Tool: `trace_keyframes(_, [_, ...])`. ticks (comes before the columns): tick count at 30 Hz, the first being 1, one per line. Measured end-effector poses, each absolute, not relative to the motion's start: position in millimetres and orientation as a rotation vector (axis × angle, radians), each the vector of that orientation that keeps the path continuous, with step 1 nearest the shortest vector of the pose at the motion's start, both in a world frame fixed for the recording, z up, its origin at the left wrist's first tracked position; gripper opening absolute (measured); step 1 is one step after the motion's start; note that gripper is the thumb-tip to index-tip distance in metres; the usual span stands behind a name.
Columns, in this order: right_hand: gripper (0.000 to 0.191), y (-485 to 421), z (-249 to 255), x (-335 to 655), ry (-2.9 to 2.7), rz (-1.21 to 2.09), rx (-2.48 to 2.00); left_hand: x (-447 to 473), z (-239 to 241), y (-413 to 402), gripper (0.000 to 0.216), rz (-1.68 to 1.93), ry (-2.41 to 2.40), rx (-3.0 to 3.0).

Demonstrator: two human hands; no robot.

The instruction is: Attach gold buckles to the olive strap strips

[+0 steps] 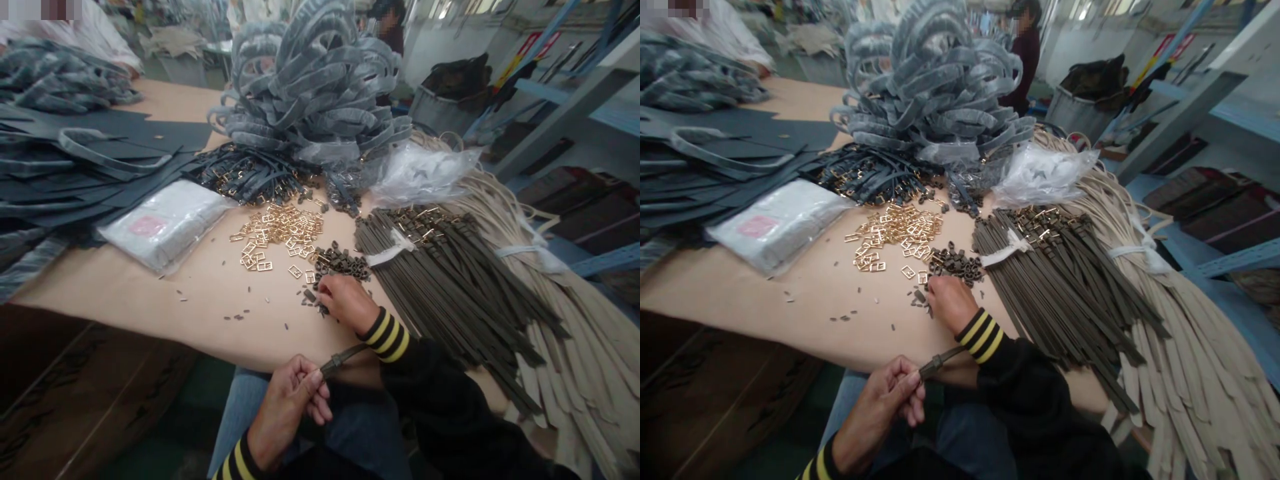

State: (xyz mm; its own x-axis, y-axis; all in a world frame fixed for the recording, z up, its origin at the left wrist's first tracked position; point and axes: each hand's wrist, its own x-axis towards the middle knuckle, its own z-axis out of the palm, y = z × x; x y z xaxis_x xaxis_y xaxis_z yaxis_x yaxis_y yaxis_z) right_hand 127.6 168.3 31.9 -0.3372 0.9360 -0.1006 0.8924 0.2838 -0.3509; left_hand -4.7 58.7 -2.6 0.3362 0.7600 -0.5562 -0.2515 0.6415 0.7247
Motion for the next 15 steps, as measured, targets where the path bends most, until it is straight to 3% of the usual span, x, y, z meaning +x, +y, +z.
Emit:
trace_keyframes(9, [0.014,163.2,38.4,126.0,-2.544,0.533,-1.707,-6.2,-0.5,58.8,0.03,0.733,1.004,0.598])
trace_keyframes(15, [0.016,124.2,67.2,140.2,-2.244,0.679,-1.59,-4.9,3.0,55.7,0.029,0.748,1.018,0.609])
